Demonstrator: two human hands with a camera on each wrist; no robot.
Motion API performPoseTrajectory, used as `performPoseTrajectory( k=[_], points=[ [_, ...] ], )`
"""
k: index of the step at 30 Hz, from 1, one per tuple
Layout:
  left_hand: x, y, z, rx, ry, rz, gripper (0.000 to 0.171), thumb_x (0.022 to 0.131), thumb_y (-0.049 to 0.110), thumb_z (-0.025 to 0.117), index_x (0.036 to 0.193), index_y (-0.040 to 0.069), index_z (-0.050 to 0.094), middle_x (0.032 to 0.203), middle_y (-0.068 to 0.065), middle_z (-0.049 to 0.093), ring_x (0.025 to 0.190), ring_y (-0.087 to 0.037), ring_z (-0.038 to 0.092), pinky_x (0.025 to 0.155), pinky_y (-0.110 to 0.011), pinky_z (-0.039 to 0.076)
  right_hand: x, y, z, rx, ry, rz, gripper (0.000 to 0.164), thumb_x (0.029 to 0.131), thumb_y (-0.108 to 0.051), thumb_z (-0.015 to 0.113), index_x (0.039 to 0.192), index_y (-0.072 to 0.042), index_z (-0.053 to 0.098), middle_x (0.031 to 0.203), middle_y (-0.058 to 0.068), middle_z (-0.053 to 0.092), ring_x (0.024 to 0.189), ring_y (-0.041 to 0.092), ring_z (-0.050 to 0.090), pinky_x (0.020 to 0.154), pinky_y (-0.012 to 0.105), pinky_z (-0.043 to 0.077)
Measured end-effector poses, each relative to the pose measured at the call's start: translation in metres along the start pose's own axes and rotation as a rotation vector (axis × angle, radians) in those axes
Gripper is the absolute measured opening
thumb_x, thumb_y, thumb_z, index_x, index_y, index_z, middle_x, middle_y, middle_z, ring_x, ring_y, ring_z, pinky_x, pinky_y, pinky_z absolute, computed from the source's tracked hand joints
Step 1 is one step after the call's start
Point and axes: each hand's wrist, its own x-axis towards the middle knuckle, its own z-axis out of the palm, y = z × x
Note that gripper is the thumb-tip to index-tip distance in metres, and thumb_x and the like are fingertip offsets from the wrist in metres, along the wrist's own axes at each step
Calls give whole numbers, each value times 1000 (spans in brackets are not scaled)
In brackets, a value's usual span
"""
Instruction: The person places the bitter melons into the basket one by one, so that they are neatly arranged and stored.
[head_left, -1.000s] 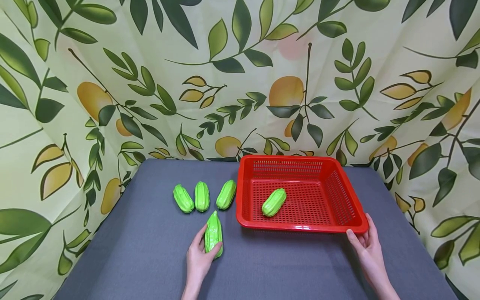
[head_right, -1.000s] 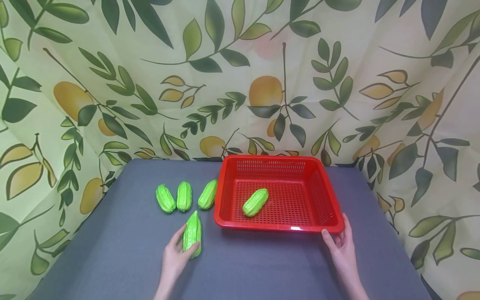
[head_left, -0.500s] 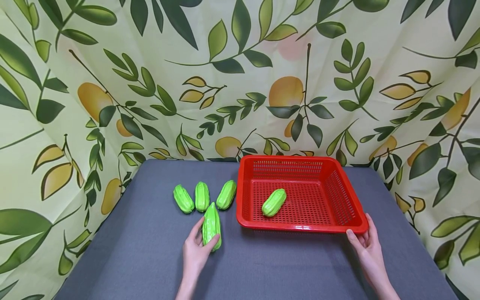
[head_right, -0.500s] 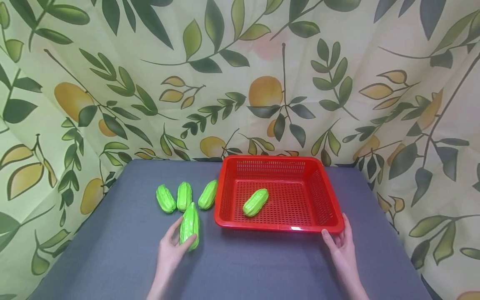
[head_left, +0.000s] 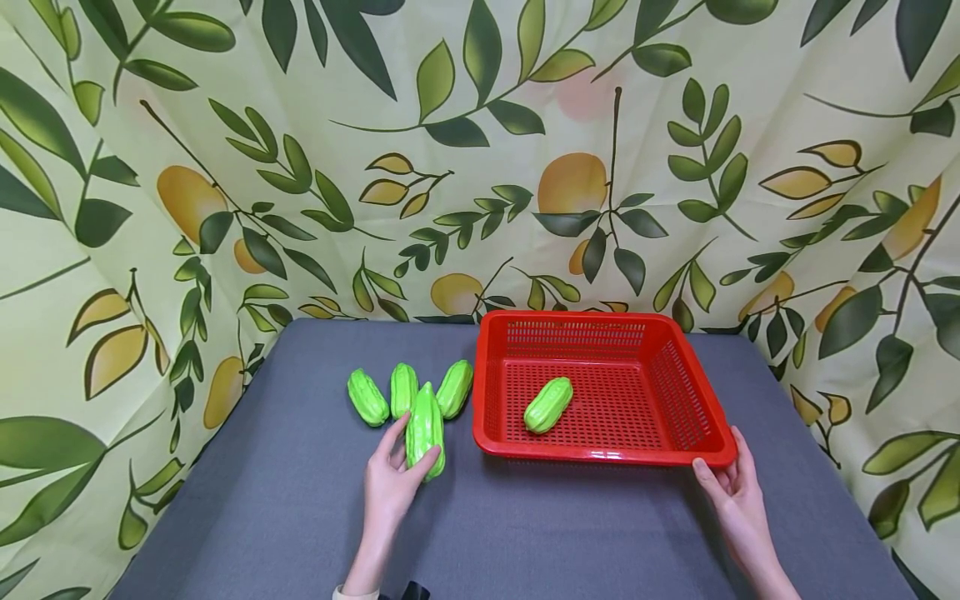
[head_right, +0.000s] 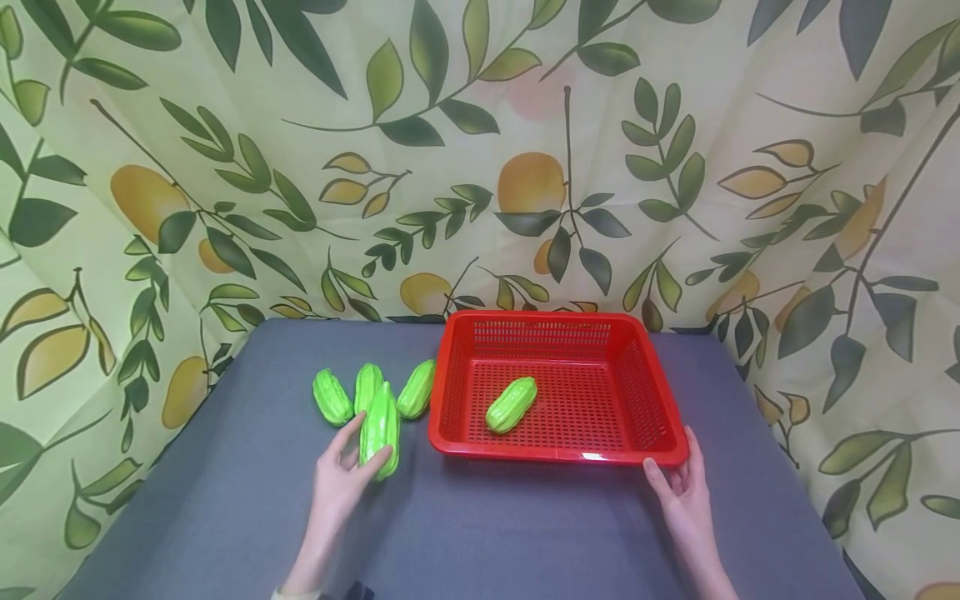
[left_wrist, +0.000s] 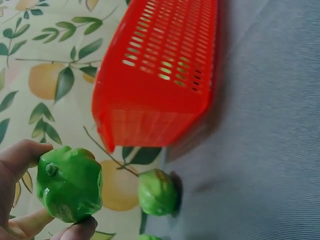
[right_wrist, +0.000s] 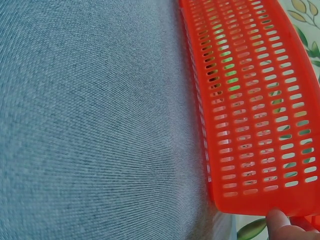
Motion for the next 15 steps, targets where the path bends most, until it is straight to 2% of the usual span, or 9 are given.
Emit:
performPoseTrajectory(
  k=[6,15],
  points=[
    [7,10,2,-20,-24,-10,64,75,-2,76,134,1,51,137,-25,50,119,-35,55,89,-21,50,0,-1,0,-31,7,23,86,95,-12,56,153,-20,-8,158,23,2,110,-16,39,81,-5,38],
    [17,24,9,-72,-63,-21,65,76,-2,74,136,3,50,132,-21,52,121,-32,55,87,-14,49,0,0,-1,-23,3,19,86,95,-12,55,153,-20,-7,158,23,2,108,-17,40,81,-5,38]
  ],
)
